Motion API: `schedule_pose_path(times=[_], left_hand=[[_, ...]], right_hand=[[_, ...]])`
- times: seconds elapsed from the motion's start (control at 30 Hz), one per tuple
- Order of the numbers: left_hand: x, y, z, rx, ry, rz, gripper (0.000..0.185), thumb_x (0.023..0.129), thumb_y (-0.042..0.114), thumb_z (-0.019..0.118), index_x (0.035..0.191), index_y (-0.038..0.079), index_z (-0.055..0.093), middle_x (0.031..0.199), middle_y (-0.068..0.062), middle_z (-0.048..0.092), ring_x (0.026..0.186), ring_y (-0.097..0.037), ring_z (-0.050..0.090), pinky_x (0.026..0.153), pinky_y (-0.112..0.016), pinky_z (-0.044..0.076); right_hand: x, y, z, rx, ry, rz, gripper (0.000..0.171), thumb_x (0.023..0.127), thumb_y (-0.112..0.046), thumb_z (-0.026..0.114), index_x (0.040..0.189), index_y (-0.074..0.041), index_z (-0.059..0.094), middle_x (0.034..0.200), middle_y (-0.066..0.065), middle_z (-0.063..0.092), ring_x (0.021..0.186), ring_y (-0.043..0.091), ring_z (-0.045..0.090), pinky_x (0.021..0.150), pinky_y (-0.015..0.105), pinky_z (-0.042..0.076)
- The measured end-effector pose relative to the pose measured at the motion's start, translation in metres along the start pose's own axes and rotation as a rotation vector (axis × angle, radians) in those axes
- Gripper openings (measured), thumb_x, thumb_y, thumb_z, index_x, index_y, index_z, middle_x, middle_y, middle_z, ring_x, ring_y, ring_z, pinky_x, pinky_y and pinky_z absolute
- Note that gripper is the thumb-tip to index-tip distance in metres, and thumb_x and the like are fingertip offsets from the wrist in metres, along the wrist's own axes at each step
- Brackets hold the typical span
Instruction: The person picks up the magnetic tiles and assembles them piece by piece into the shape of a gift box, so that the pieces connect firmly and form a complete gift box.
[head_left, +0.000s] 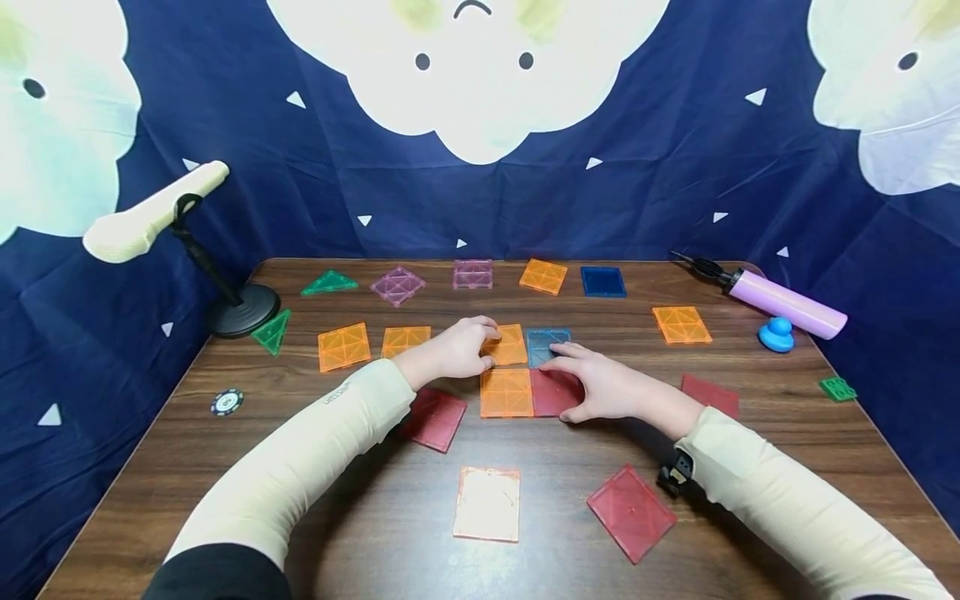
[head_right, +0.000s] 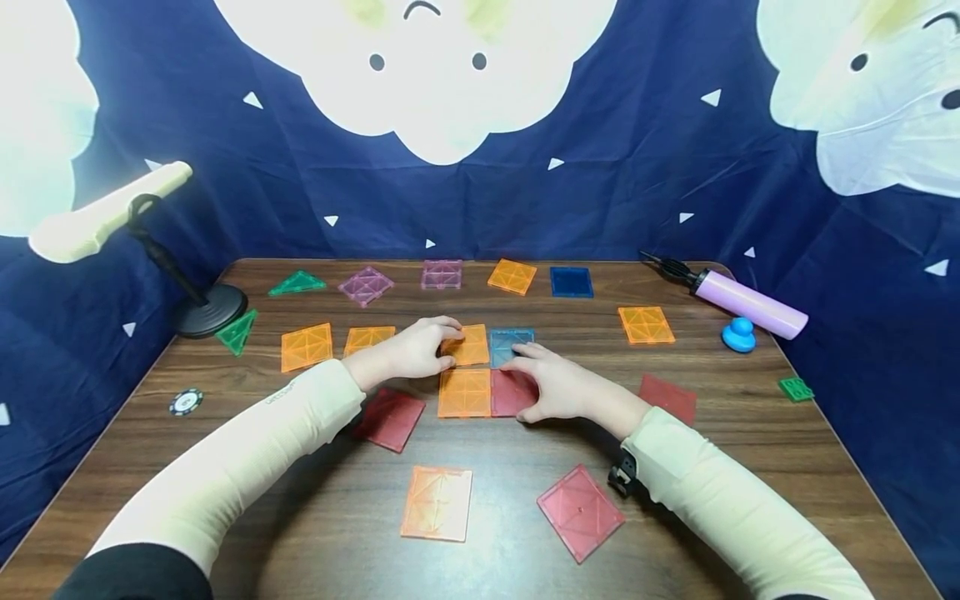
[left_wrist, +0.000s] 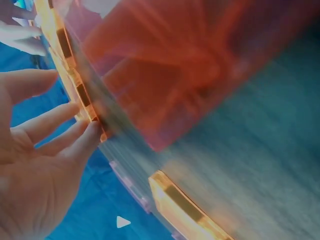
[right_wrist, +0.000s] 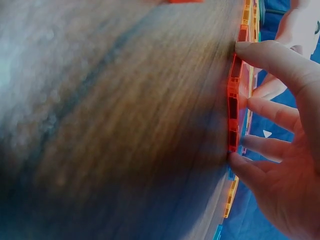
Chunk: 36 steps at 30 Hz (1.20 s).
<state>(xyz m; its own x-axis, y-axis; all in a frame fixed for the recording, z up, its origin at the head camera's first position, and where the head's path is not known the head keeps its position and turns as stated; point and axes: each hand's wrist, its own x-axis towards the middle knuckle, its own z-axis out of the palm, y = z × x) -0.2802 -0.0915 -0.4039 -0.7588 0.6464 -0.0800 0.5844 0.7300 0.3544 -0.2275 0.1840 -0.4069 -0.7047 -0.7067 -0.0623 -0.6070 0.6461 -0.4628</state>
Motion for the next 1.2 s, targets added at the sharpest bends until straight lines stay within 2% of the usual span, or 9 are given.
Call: schedule_pose_path(times=[0.2,0.4,0.53,0.67,0.8,0.87,1.07,1.2], left_hand=[[0.000,0.008,0.001,0.024,-0.057,-0.006,0.053,0.095,0.020,0.068,0.139,-0.008,0.057,0.150,-0.021,0.047,0.137,-0.036,0.046,0.115,-0.041,0.035],[-0.004,0.022,0.000,0.026,-0.120,-0.067,0.065,0.099,0.031,0.065,0.146,-0.010,0.047,0.157,-0.026,0.037,0.145,-0.037,0.036,0.119,-0.042,0.028],[-0.009,0.033,0.005,0.064,-0.151,-0.014,0.072,0.099,0.036,0.066,0.150,-0.008,0.041,0.158,-0.028,0.032,0.148,-0.038,0.029,0.120,-0.044,0.025],[-0.016,0.044,0.012,0.084,-0.164,0.051,0.075,0.097,0.040,0.069,0.156,0.005,0.040,0.162,-0.024,0.027,0.149,-0.042,0.025,0.118,-0.053,0.026],[-0.021,0.055,0.017,0.100,-0.187,0.065,0.076,0.094,0.045,0.071,0.159,0.019,0.040,0.165,-0.017,0.025,0.150,-0.045,0.021,0.112,-0.068,0.025],[-0.021,0.058,0.018,0.109,-0.194,0.059,0.075,0.094,0.045,0.071,0.159,0.022,0.040,0.165,-0.016,0.025,0.150,-0.045,0.021,0.111,-0.071,0.025],[-0.020,0.060,0.017,0.127,-0.177,0.052,0.072,0.093,0.040,0.073,0.156,0.023,0.045,0.164,-0.019,0.027,0.148,-0.045,0.025,0.107,-0.071,0.031],[-0.019,0.059,0.017,0.123,-0.177,0.063,0.071,0.092,0.039,0.074,0.155,0.022,0.046,0.163,-0.021,0.029,0.147,-0.046,0.027,0.106,-0.070,0.034]], right_hand=[[0.001,0.003,0.002,-0.004,0.005,-0.001,0.073,0.079,-0.028,0.087,0.143,-0.011,0.058,0.158,0.026,0.035,0.144,0.048,0.031,0.108,0.062,0.037],[-0.001,0.007,0.001,0.017,0.001,-0.012,0.073,0.082,-0.028,0.085,0.146,-0.009,0.055,0.158,0.025,0.035,0.145,0.047,0.030,0.109,0.062,0.036],[-0.012,0.012,-0.003,0.040,0.031,-0.034,0.071,0.085,-0.027,0.084,0.146,-0.008,0.054,0.154,0.024,0.041,0.142,0.044,0.037,0.109,0.061,0.037],[-0.035,0.021,-0.010,0.033,0.119,-0.053,0.061,0.090,-0.026,0.080,0.143,-0.005,0.057,0.145,0.019,0.053,0.135,0.039,0.047,0.107,0.060,0.038],[-0.066,0.035,-0.020,0.001,0.235,-0.043,0.050,0.092,-0.022,0.077,0.135,-0.001,0.061,0.133,0.013,0.063,0.126,0.035,0.054,0.103,0.059,0.041],[-0.084,0.042,-0.024,-0.029,0.277,-0.020,0.047,0.091,-0.021,0.078,0.132,-0.001,0.063,0.129,0.013,0.065,0.122,0.035,0.057,0.100,0.059,0.043],[-0.134,0.065,-0.031,-0.121,0.305,0.108,0.056,0.080,-0.025,0.088,0.127,-0.005,0.064,0.121,0.016,0.065,0.109,0.037,0.059,0.087,0.060,0.048],[-0.153,0.075,-0.029,-0.127,0.279,0.156,0.063,0.074,-0.030,0.093,0.125,-0.006,0.065,0.121,0.019,0.063,0.108,0.040,0.058,0.085,0.062,0.048]])
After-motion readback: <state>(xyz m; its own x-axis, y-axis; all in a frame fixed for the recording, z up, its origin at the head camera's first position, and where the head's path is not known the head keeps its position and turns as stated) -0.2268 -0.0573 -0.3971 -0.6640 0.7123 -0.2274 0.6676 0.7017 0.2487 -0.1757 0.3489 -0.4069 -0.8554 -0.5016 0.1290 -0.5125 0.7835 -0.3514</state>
